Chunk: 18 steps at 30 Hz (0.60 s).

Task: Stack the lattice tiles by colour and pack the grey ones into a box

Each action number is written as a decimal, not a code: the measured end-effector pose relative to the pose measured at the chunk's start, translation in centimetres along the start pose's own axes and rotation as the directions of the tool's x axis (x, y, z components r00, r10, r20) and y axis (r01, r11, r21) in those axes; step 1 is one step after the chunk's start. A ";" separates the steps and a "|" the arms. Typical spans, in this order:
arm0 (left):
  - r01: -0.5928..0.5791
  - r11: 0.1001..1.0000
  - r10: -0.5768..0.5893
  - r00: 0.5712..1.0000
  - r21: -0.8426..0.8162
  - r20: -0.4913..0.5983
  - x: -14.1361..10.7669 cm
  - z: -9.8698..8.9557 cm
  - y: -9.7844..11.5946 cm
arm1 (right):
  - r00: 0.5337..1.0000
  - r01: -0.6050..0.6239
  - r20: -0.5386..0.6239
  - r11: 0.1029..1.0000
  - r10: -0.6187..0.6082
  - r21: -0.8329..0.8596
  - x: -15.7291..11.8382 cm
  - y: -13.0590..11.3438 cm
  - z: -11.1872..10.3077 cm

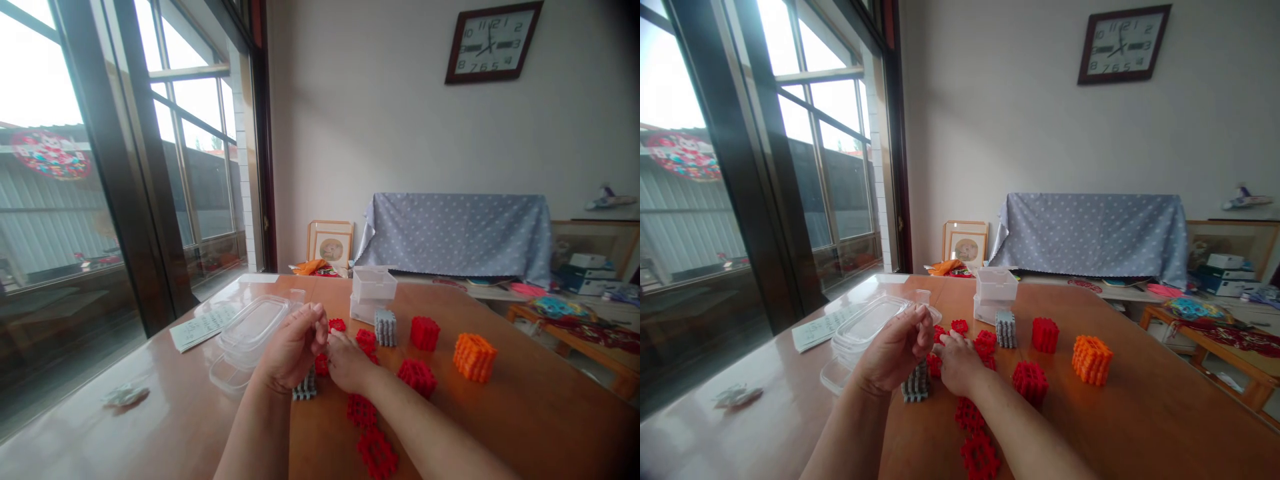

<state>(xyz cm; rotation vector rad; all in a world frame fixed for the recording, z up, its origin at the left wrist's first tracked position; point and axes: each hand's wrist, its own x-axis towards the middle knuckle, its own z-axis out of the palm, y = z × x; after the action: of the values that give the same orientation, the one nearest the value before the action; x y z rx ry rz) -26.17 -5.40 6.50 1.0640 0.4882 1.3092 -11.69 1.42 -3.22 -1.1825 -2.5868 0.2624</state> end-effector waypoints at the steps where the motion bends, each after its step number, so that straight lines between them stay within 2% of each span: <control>1: 0.000 1.000 0.000 1.000 -0.002 0.000 0.0 0.0 0.0 | 1.000 0.003 0.018 1.000 -0.003 -0.003 0.4 0.2 0.3; 8: 0.018 0.999 -0.021 0.998 -0.040 -0.067 0.2 -0.2 0.3 | 0.996 0.001 0.091 1.000 0.001 -0.020 0.6 1.0 0.3; 14: 0.024 0.995 -0.035 0.992 -0.093 -0.118 0.4 -0.3 0.2 | 0.995 -0.098 0.008 0.993 0.099 -0.062 -1.1 1.0 -1.4; 18: 0.011 0.997 -0.017 0.997 -0.075 -0.080 0.3 0.0 0.2 | 0.982 -0.182 -0.069 0.980 0.176 -0.084 -0.6 1.2 -2.4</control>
<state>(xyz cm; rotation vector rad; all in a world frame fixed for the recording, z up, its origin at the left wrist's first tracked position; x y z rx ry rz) -26.22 -5.10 6.77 0.9475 0.5024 1.3517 -9.69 1.80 -1.42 -1.4351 -2.4648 0.1454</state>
